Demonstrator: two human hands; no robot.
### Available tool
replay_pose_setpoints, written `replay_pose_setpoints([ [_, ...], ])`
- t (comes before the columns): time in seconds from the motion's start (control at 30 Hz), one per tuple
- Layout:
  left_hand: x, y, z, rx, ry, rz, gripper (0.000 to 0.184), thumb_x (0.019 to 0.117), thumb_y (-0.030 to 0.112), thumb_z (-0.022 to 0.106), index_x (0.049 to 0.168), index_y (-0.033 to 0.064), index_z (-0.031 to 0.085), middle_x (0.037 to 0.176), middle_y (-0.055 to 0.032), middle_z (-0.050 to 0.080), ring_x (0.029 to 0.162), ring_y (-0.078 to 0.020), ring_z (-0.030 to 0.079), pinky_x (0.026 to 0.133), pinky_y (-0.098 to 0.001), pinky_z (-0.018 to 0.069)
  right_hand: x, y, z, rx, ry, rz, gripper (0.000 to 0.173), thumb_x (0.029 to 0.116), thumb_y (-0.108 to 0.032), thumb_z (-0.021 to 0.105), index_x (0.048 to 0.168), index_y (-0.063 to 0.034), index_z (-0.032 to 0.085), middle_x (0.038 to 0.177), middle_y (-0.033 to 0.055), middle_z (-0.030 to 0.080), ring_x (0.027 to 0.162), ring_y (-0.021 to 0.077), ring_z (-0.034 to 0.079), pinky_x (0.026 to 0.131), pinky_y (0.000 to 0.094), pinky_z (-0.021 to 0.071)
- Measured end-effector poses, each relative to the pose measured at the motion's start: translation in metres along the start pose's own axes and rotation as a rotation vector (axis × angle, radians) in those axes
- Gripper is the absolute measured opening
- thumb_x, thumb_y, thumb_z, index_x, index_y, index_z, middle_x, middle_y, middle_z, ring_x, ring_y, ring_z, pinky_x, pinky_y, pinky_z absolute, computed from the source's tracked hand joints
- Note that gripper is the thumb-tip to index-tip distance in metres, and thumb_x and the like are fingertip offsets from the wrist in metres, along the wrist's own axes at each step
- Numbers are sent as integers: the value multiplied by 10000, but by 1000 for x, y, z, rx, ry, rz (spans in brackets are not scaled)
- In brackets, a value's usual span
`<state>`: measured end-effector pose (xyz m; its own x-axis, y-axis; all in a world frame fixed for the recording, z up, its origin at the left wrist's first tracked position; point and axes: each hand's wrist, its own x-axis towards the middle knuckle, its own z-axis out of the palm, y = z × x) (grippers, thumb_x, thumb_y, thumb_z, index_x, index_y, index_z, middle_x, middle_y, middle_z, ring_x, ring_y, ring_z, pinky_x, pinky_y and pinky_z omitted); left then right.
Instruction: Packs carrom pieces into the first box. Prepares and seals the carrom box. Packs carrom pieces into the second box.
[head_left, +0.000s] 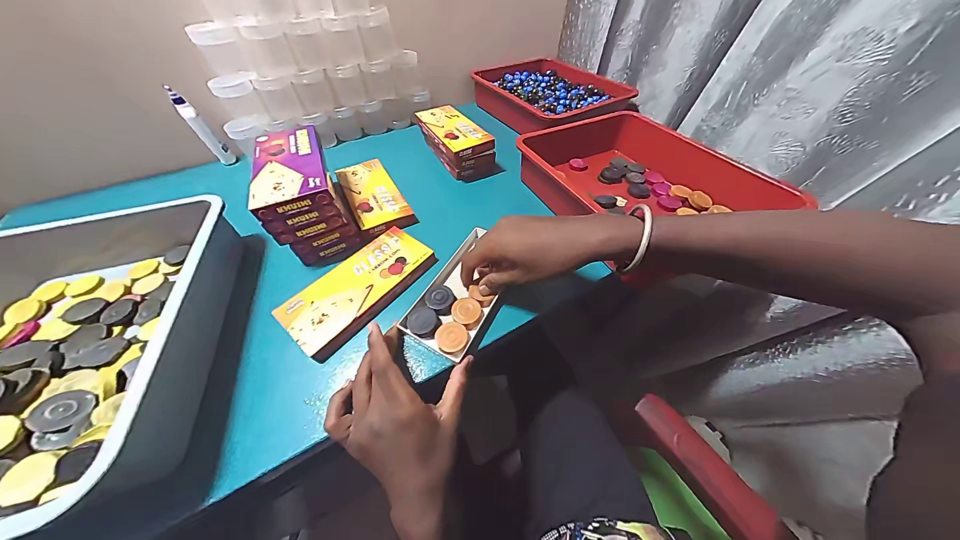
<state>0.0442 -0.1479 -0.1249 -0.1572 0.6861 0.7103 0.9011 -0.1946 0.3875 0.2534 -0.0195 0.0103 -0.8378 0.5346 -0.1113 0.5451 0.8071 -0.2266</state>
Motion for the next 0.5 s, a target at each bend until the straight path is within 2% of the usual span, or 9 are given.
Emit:
replay_pose_setpoints([
  [0.03, 0, 0, 0, 0, 0, 4, 991, 795, 672, 672, 1406, -96, 532, 1226, -144, 733, 1106, -275, 667, 1004, -531, 350, -4, 0, -6, -45, 28, 28, 197, 1010, -196, 657, 1151, -85, 739, 906, 72, 722, 801, 201, 678, 760, 435, 555],
  [0.1, 1, -1, 0, -4, -8, 4, 1000, 795, 673, 670, 1418, -94, 516, 1230, -138, 732, 1105, -272, 661, 1002, -525, 346, -18, 5, -29, -154, 193, 128, 213, 1032, -198, 611, 1171, -85, 725, 983, 96, 740, 892, 256, 716, 837, 512, 576],
  [0.17, 0, -1, 0, -12, -20, -5, 1008, 796, 668, 669, 1430, -97, 498, 1230, -141, 731, 1110, -279, 656, 1009, -534, 338, -43, 23, -61, -290, 382, 271, 213, 1042, -175, 566, 1147, -72, 720, 1002, 119, 743, 914, 296, 723, 845, 548, 559],
  [0.2, 0, -1, 0, -11, -25, -8, 1019, 792, 670, 669, 1434, -102, 492, 1231, -145, 730, 1112, -289, 656, 1008, -541, 340, -58, 36, -75, -365, 412, 371, 216, 1041, -169, 558, 1133, -63, 723, 1009, 138, 743, 932, 331, 723, 849, 578, 554],
  [0.27, 1, 0, -1, -11, -37, -9, 1037, 785, 666, 672, 1444, -110, 475, 1238, -147, 728, 1125, -308, 656, 1009, -559, 341, -88, 61, -91, -438, 293, 597, 209, 1034, -169, 574, 1101, -44, 728, 1004, 203, 722, 978, 433, 696, 855, 678, 512],
  [0.33, 2, 1, -2, -9, -51, -11, 1041, 790, 666, 665, 1451, -111, 463, 1245, -148, 726, 1141, -321, 654, 1012, -570, 336, -114, 86, -89, -367, 59, 743, 189, 1005, -180, 648, 1100, -65, 765, 967, 220, 723, 959, 465, 680, 842, 730, 486],
  [0.4, 3, 2, -4, -10, -65, -13, 1041, 794, 648, 665, 1458, -123, 446, 1252, -164, 721, 1157, -347, 648, 1011, -589, 334, -132, 103, -77, -279, -148, 727, 207, 986, -172, 697, 1159, -75, 760, 990, 199, 732, 949, 431, 686, 862, 702, 491],
  [0.5, 2, 2, -4, -6, -72, -21, 1054, 789, 646, 670, 1458, -135, 439, 1242, -182, 721, 1154, -372, 650, 1002, -599, 347, -141, 110, -54, -211, -167, 660, 300, 996, -174, 690, 1280, -79, 701, 1094, 189, 721, 988, 397, 688, 916, 645, 499],
])
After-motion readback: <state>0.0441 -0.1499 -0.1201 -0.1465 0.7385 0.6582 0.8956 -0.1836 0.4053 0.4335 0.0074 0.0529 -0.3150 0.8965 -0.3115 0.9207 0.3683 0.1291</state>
